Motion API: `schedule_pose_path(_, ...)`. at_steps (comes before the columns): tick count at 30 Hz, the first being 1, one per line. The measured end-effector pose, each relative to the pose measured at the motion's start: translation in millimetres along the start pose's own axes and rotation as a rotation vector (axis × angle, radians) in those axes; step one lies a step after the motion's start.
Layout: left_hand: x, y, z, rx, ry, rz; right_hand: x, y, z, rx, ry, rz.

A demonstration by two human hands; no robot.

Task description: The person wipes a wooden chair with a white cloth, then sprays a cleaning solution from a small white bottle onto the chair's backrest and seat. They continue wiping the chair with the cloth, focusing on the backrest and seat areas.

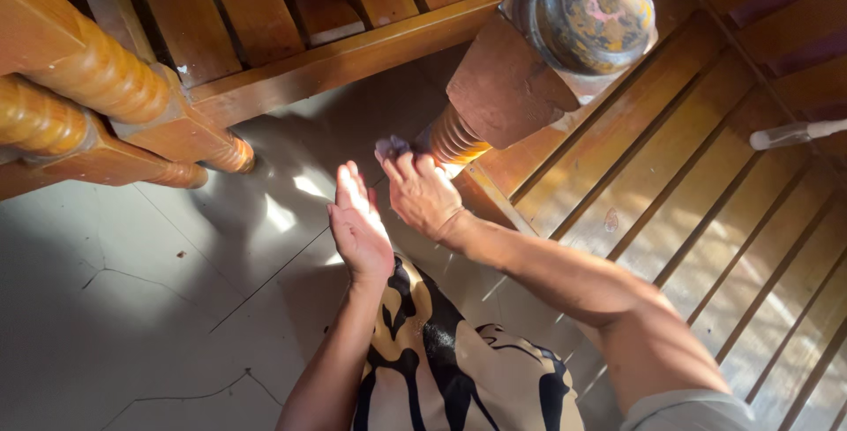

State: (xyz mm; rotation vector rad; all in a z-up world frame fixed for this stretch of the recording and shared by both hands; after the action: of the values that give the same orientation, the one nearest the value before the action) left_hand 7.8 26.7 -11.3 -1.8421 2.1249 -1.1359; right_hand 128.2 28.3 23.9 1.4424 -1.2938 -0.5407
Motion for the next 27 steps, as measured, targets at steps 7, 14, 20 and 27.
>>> schedule_pose_path(7,5,-2,-5,0.091,-0.03,0.018,6,66,-48,-0.074,-0.021,0.049)
schedule_pose_path(14,5,-7,-21,0.064,-0.06,0.049,12,68,-50,0.009,-0.15,-0.166)
schedule_pose_path(20,7,0,-17,0.084,-0.01,0.039,13,37,-24,0.003,-0.201,-0.306)
schedule_pose_path(27,7,14,-15,0.084,-0.005,0.048,5,-38,28,-0.138,-0.071,-0.06)
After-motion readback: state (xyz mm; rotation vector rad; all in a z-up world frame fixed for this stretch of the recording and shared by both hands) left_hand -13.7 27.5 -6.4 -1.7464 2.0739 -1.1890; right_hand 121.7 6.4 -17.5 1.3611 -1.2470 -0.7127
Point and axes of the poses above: each hand's wrist, its own x-axis away from the middle knuckle, its own y-axis out of the back of the hand, z = x × y, the point moved 3 cm from there along -x, towards the middle knuckle
